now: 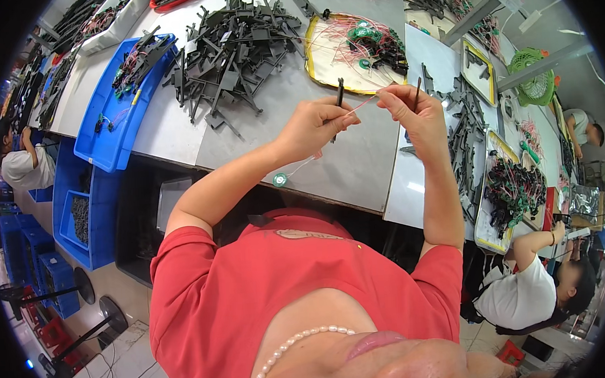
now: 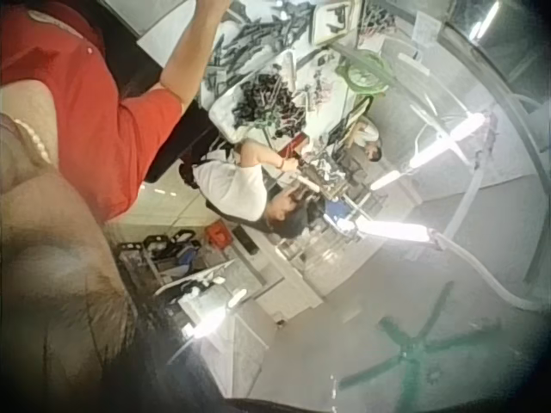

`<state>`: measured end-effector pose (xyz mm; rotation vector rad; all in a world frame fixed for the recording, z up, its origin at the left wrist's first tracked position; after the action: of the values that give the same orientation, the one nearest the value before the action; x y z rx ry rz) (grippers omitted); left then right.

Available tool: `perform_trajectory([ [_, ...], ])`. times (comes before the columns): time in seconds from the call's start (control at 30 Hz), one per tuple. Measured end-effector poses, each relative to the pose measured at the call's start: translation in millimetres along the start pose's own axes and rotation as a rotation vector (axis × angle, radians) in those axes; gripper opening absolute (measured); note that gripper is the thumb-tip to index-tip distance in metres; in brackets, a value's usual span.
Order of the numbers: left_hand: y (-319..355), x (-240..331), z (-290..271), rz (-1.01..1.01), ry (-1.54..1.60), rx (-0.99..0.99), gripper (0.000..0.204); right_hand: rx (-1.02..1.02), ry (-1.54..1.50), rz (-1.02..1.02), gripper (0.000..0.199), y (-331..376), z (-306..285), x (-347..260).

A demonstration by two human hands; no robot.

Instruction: The recorder is assembling small electronic components by connecting wires to plastic parts at a workshop table.

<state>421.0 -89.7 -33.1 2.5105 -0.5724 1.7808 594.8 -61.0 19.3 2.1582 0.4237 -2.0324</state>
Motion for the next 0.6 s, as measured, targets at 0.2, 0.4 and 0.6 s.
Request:
perform_trajectory([
  [0.2,2,15,-3,0.052,-0.122,-0.092,0.016,-0.113,0.154,0.064,0.018,0,-9,-3],
  [0.4,1,19,-2,-0.072,0.378,-0.228,0.046,-0.228,0.351,-0.115,0.008,7,-1,-15],
  [0.6,-2,22,-2,-0.274,0.488,-0.402,0.039,-0.251,0.455,-0.395,0.011,3,11,-24],
])
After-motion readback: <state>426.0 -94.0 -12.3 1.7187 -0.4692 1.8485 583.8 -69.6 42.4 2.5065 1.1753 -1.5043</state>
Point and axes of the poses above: each hand's wrist, its own y-axis away from the middle knuckle, its own z-axis out of the palm, x = y × z, the point moved 4 cm from there along -y, towards the middle knuckle, and after that the axes turned 6 degrees about -y, right-handed, at the moved point
